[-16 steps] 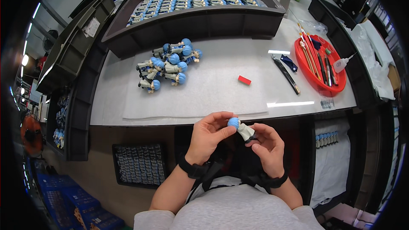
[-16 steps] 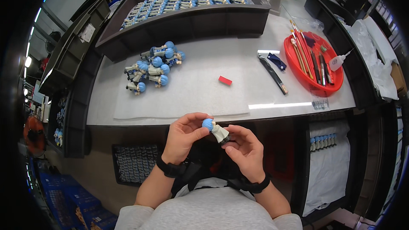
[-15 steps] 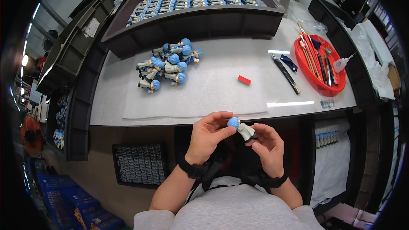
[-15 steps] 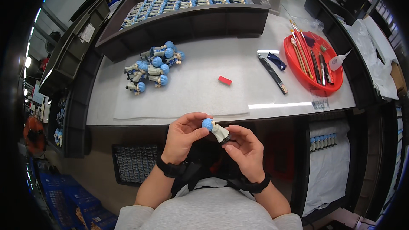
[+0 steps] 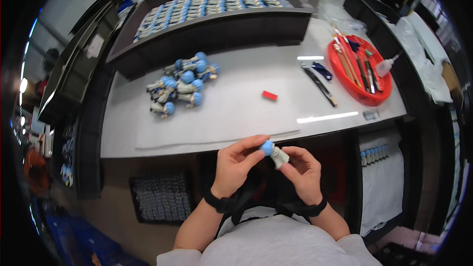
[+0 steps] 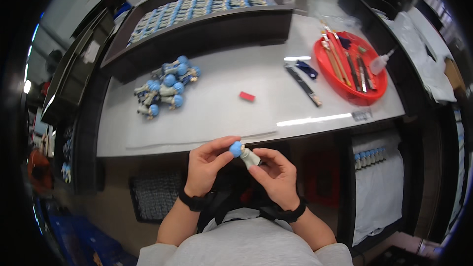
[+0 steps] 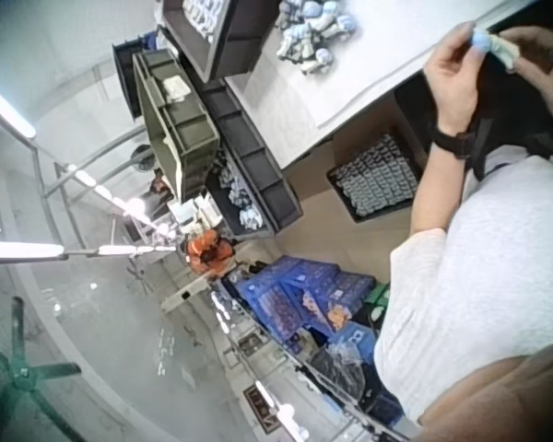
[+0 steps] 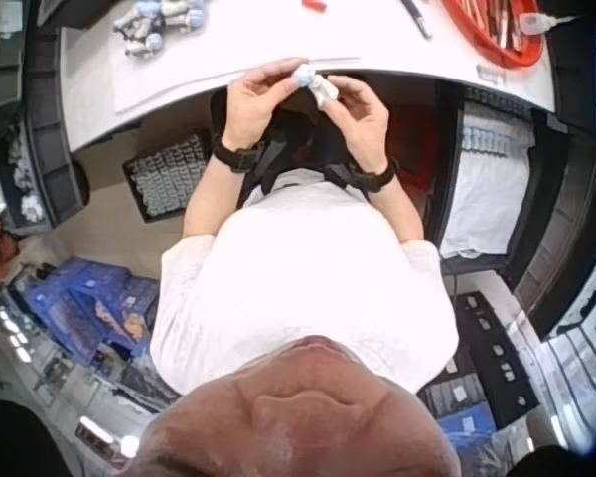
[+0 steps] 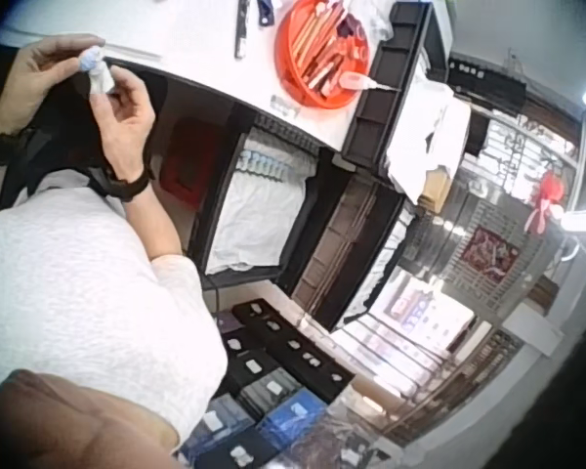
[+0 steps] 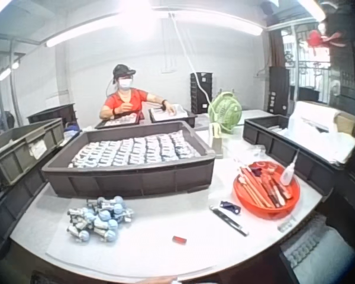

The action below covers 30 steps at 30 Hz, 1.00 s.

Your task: The person assembles small blue and white figurines by hand, picking up parts from a tray and attaching them together. They place the completed figurines into a drawer beneath the workbench.

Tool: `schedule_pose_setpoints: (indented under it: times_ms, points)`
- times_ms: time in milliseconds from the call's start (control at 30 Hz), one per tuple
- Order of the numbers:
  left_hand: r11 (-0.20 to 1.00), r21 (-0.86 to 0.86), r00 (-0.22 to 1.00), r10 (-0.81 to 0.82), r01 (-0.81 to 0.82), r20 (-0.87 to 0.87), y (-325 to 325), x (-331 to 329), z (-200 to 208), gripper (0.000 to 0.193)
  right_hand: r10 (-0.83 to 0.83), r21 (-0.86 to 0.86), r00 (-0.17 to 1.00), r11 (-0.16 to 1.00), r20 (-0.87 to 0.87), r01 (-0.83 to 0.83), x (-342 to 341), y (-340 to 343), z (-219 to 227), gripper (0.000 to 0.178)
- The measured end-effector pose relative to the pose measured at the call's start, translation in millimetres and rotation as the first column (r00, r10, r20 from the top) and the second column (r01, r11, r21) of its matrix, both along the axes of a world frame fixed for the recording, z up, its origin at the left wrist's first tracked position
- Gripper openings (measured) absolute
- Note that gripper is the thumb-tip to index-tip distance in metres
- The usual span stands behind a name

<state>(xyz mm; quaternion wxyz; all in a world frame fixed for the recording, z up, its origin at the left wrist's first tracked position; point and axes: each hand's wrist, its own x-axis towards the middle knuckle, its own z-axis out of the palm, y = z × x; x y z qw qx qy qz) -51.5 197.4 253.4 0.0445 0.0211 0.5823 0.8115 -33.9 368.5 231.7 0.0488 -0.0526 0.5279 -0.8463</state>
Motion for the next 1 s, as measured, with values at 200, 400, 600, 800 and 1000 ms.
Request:
schedule_pose_setpoints:
  times_ms: [200, 400, 600, 800, 1000]
  points:
    - [0.917, -0.4, 0.953, -0.111, -0.012, -0.283, 10, -7, 10, 0.022, -0.061, 0.207, 0.986, 0.974, -0.156, 0.093, -12, 48, -9, 0.025]
    - [0.67, -0.689, 0.911, -0.043, -0.277, -0.409, 17, -21, -1, 0.025, -0.667, 0.336, 0.702, 0.62, -0.251, 0.709, -20, 212, -40, 0.022]
    - [0.56, -0.753, 0.874, -0.1, -0.345, -0.475, 17, -20, -15, 0.022, -0.853, 0.704, 0.276, -0.141, -0.444, 0.696, -6, 420, -120, 0.024]
    - [0.52, -0.773, 0.872, -0.1, -0.365, -0.479, 16, -19, -18, 0.023, -0.887, 0.847, 0.227, -0.266, -0.402, 0.46, -20, 483, -176, 0.023]
    - [0.508, -0.776, 0.876, -0.081, -0.374, -0.475, 23, -19, -13, 0.021, -0.904, 0.898, 0.28, -0.201, -0.324, 0.392, -35, 498, -208, 0.023]
